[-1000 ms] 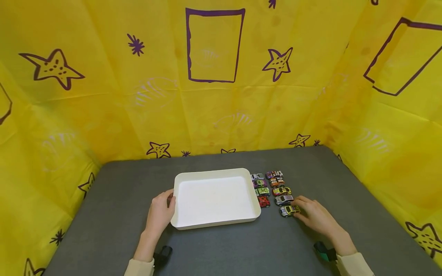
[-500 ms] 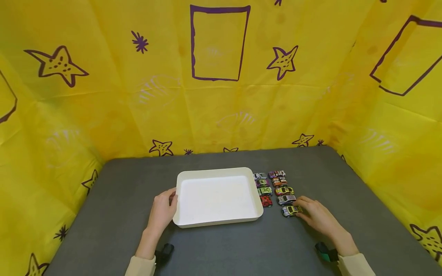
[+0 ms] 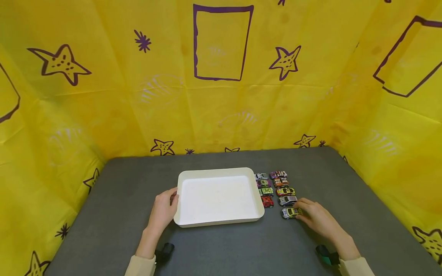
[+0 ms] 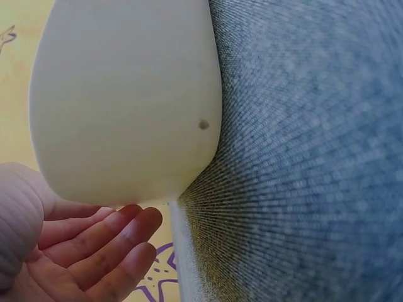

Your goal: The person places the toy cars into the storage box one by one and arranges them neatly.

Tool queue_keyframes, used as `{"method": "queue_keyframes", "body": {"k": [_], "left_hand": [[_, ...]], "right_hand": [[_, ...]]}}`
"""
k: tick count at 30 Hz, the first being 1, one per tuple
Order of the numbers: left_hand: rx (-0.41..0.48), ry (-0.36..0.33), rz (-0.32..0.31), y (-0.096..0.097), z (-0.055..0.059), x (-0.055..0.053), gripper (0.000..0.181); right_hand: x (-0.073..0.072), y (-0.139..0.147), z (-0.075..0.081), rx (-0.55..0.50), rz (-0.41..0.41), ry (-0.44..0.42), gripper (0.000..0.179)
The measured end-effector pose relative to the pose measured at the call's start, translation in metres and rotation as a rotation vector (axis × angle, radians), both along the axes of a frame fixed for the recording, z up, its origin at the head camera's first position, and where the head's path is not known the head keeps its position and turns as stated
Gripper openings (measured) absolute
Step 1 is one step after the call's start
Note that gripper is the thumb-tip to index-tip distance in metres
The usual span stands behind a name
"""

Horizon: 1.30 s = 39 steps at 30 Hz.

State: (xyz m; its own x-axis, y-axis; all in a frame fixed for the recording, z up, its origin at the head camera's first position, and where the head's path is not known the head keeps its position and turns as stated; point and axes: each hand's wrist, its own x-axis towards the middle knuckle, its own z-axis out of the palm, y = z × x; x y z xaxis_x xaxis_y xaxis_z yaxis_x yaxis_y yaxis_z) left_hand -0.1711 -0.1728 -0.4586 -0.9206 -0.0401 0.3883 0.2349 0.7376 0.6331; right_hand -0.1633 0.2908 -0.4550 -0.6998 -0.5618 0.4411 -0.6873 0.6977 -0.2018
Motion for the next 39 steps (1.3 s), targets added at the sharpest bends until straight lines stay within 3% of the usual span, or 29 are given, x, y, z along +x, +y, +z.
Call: {"method": "queue_keyframes", "body": {"k": [15,39], "left_hand": [[0.016,-0.016,0.0,-0.001,0.0,-0.001,0.025],[0.034,-0.021,-0.013,0.0,0.0,0.0,0.025]], "right_hand": [[-0.005,-0.009,0.014,0.02,0.004,0.076,0.035],[-0.02,-0.031,0.033,0.03,0.051,0.096,0.034]]}}
